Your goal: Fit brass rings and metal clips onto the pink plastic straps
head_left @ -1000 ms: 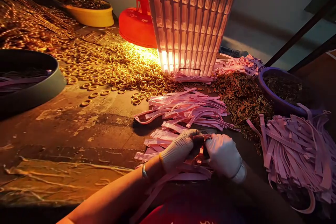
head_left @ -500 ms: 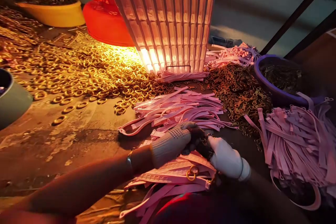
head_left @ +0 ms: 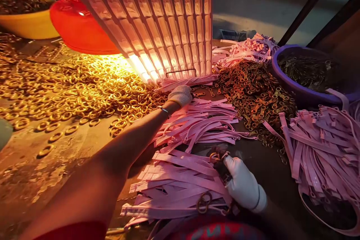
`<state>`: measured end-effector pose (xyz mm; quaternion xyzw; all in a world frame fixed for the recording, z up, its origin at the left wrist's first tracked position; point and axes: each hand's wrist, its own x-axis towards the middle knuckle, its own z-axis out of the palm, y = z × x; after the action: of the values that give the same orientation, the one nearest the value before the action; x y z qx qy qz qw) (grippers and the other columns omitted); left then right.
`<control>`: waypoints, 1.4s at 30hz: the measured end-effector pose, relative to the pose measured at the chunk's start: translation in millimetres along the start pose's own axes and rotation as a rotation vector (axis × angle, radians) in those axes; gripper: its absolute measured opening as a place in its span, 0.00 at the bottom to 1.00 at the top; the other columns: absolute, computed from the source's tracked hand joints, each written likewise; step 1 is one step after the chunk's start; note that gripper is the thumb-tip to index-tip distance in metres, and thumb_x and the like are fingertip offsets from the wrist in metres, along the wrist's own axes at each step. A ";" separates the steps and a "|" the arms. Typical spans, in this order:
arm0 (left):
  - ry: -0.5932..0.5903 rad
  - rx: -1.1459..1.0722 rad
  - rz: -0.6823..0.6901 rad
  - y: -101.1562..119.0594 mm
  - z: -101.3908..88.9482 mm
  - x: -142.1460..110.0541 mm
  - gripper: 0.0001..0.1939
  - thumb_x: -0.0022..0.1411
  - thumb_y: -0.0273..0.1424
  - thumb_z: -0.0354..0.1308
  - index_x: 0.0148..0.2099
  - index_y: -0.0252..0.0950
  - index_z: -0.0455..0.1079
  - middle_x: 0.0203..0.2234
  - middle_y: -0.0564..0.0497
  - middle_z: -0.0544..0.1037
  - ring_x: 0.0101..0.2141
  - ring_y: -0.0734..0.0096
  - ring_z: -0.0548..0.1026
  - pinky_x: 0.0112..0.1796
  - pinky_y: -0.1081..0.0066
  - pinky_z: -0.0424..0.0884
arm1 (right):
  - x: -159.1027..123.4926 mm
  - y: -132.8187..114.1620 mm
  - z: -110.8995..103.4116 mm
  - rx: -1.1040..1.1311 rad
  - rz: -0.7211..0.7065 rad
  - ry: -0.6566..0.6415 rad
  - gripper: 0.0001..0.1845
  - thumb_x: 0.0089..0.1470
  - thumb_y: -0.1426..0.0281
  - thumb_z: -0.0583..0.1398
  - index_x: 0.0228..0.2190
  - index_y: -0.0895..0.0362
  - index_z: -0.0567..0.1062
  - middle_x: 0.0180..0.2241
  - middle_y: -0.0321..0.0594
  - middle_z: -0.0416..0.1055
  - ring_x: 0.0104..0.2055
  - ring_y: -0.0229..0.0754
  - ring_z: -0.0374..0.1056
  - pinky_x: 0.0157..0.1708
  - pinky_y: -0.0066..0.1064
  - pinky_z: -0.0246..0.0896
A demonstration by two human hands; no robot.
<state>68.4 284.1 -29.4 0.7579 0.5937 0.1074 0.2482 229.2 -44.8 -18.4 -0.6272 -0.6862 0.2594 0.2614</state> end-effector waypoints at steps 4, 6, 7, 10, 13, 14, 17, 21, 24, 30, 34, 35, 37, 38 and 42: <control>0.016 -0.058 -0.020 1.8 12.5 -1.9 0.07 0.52 0.30 0.68 0.32 0.30 0.77 0.28 0.41 0.79 0.38 0.55 0.76 0.41 0.65 0.67 | 2.7 3.3 2.0 0.016 -0.067 0.012 0.22 0.56 0.74 0.55 0.49 0.51 0.79 0.38 0.47 0.81 0.40 0.52 0.77 0.39 0.36 0.70; 0.018 -0.121 -0.017 4.6 5.8 -14.2 0.08 0.54 0.32 0.67 0.33 0.31 0.78 0.25 0.44 0.77 0.33 0.60 0.74 0.37 0.67 0.66 | 4.8 7.4 1.5 -0.055 -0.033 0.042 0.24 0.51 0.76 0.55 0.48 0.54 0.80 0.36 0.47 0.80 0.37 0.52 0.76 0.35 0.35 0.69; 0.014 -0.150 -0.010 6.5 0.2 -24.8 0.10 0.56 0.34 0.66 0.35 0.31 0.78 0.23 0.46 0.75 0.30 0.64 0.72 0.34 0.68 0.66 | 6.8 9.1 0.3 -0.088 -0.011 0.055 0.25 0.49 0.77 0.55 0.47 0.55 0.80 0.33 0.47 0.80 0.33 0.51 0.75 0.32 0.35 0.68; -0.086 -0.343 0.005 14.3 -19.6 -78.2 0.16 0.61 0.41 0.61 0.39 0.32 0.78 0.19 0.52 0.69 0.20 0.74 0.63 0.24 0.72 0.59 | 17.3 9.7 -6.4 -0.068 -0.062 0.117 0.25 0.45 0.79 0.55 0.45 0.56 0.79 0.29 0.44 0.77 0.31 0.48 0.72 0.32 0.34 0.66; -0.285 -0.781 -0.042 23.9 -36.2 -152.2 0.16 0.55 0.42 0.67 0.36 0.33 0.76 0.21 0.51 0.70 0.19 0.77 0.59 0.20 0.75 0.53 | 30.9 1.0 -12.6 0.045 -0.261 0.191 0.26 0.46 0.79 0.55 0.47 0.56 0.77 0.38 0.45 0.78 0.41 0.48 0.72 0.43 0.38 0.68; -0.288 -0.827 -0.063 27.0 -39.5 -176.0 0.16 0.56 0.42 0.67 0.36 0.34 0.75 0.23 0.51 0.72 0.20 0.78 0.60 0.20 0.76 0.53 | 34.4 -4.1 -13.3 0.068 -0.311 0.192 0.26 0.47 0.80 0.55 0.48 0.56 0.76 0.40 0.45 0.77 0.43 0.48 0.72 0.45 0.38 0.68; -0.341 -0.834 -0.131 32.9 -39.4 -230.7 0.16 0.60 0.42 0.64 0.31 0.34 0.70 0.21 0.55 0.68 0.20 0.79 0.59 0.20 0.77 0.53 | 38.1 -22.6 -10.2 -0.016 -0.348 0.146 0.24 0.50 0.80 0.54 0.49 0.57 0.74 0.39 0.44 0.78 0.40 0.46 0.72 0.41 0.34 0.67; -0.370 -0.678 -0.085 31.5 -21.5 -259.2 0.20 0.67 0.45 0.56 0.28 0.36 0.64 0.17 0.58 0.63 0.18 0.77 0.59 0.19 0.75 0.53 | 30.1 -39.7 -0.6 -0.485 -0.324 0.116 0.11 0.57 0.78 0.55 0.38 0.59 0.76 0.30 0.46 0.74 0.30 0.47 0.67 0.29 0.35 0.57; -0.313 -0.502 0.055 29.2 -4.6 -262.6 0.19 0.68 0.43 0.54 0.28 0.36 0.65 0.18 0.56 0.66 0.21 0.76 0.62 0.22 0.74 0.56 | 22.9 -37.8 5.1 -0.777 -0.378 0.151 0.15 0.63 0.79 0.53 0.27 0.57 0.72 0.22 0.43 0.68 0.25 0.44 0.59 0.24 0.35 0.45; -0.357 -0.456 0.255 23.8 16.1 -263.0 0.13 0.66 0.36 0.55 0.31 0.35 0.71 0.22 0.54 0.74 0.24 0.74 0.67 0.27 0.73 0.61 | 14.5 -30.4 3.2 -0.814 -0.308 0.094 0.13 0.65 0.77 0.53 0.30 0.59 0.74 0.27 0.47 0.72 0.27 0.44 0.61 0.26 0.34 0.49; -0.320 -0.536 0.125 20.0 15.9 -268.3 0.17 0.67 0.39 0.55 0.28 0.35 0.70 0.18 0.55 0.70 0.22 0.75 0.65 0.25 0.74 0.60 | 12.8 -37.5 -8.3 -0.677 -0.253 -0.184 0.21 0.56 0.79 0.57 0.51 0.64 0.73 0.40 0.52 0.77 0.36 0.49 0.71 0.33 0.35 0.60; -0.302 -0.541 0.110 19.9 15.8 -270.3 0.17 0.67 0.39 0.55 0.29 0.35 0.71 0.18 0.55 0.70 0.22 0.75 0.65 0.25 0.74 0.60 | 12.6 -38.6 -9.6 -0.669 -0.222 -0.240 0.24 0.54 0.79 0.57 0.53 0.64 0.72 0.39 0.51 0.77 0.36 0.49 0.72 0.33 0.35 0.61; -0.292 -0.552 0.104 20.0 17.4 -274.0 0.15 0.66 0.38 0.56 0.30 0.35 0.74 0.19 0.54 0.72 0.22 0.74 0.65 0.25 0.75 0.61 | 12.3 -38.2 -8.7 -0.672 -0.161 -0.320 0.23 0.53 0.80 0.57 0.51 0.64 0.73 0.36 0.50 0.78 0.35 0.50 0.73 0.32 0.35 0.61; -0.299 -0.562 0.105 20.1 19.3 -275.5 0.15 0.66 0.37 0.56 0.31 0.34 0.75 0.20 0.54 0.73 0.22 0.74 0.66 0.24 0.75 0.61 | 12.1 -36.9 -6.7 -0.672 -0.154 -0.347 0.20 0.54 0.79 0.57 0.49 0.64 0.74 0.35 0.50 0.78 0.35 0.50 0.74 0.31 0.35 0.61; -0.320 -0.605 0.118 20.7 29.1 -275.6 0.13 0.64 0.35 0.56 0.37 0.33 0.79 0.23 0.52 0.77 0.22 0.74 0.67 0.23 0.76 0.63 | 13.2 -28.7 2.3 -0.671 -0.284 -0.393 0.11 0.58 0.76 0.56 0.42 0.63 0.75 0.34 0.51 0.78 0.34 0.49 0.74 0.29 0.35 0.59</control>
<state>24.2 10.7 -7.6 0.6900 0.4438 0.1727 0.5451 205.8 -34.0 0.0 -0.5153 -0.8493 0.0976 -0.0603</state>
